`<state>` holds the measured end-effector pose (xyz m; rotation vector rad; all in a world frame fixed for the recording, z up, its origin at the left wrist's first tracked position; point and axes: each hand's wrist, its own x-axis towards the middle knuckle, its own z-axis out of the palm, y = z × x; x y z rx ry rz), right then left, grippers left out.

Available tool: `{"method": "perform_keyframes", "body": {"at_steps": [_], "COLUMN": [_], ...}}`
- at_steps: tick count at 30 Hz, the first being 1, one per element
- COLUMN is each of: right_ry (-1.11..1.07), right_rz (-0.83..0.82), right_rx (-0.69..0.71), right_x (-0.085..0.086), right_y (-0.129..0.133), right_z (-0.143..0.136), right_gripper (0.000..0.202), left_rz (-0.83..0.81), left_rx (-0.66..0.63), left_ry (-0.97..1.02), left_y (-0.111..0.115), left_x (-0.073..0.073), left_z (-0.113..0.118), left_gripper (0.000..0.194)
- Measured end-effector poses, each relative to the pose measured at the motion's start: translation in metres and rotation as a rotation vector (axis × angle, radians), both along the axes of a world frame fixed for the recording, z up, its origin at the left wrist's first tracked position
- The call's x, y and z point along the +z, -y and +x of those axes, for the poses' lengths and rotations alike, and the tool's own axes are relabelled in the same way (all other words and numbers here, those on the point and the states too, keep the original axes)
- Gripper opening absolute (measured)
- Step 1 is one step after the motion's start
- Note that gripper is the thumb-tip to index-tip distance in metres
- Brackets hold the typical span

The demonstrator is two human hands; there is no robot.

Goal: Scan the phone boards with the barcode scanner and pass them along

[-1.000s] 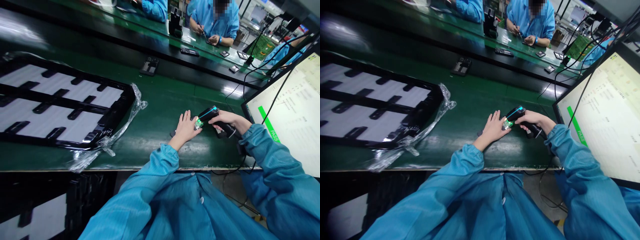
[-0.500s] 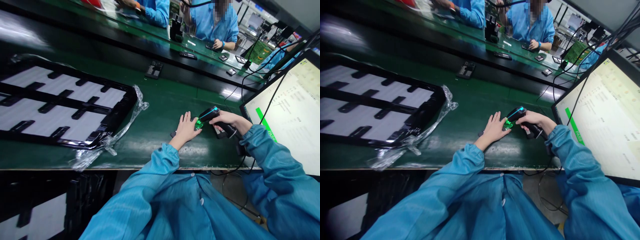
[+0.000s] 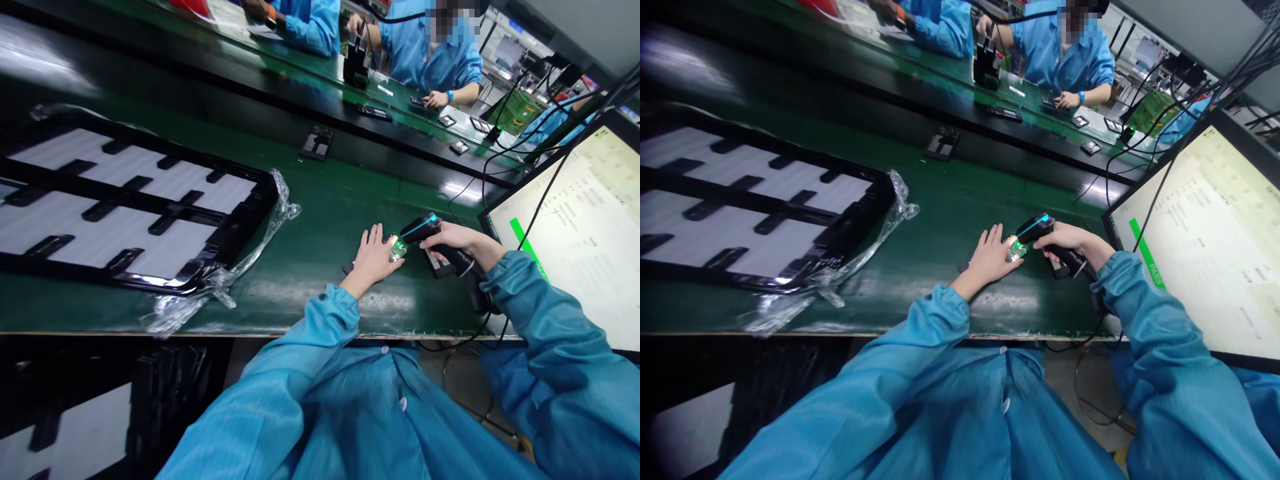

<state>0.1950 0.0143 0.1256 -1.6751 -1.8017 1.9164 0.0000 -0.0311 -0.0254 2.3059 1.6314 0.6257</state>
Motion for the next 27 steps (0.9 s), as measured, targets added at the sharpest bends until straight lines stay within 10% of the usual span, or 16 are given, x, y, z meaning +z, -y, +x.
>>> {"method": "perform_keyframes", "body": {"at_steps": [27], "right_ry": [0.046], "right_rz": [0.102], "right_rx": [0.101], "right_x": [0.007], "right_y": [-0.017], "right_z": [-0.022], "right_gripper": [0.017], "left_rz": [0.008], "left_rx": [0.141], "left_ry": [-0.064], "left_y": [0.019], "left_x": [0.006], "left_z": [0.017], "left_gripper": [0.065]}}
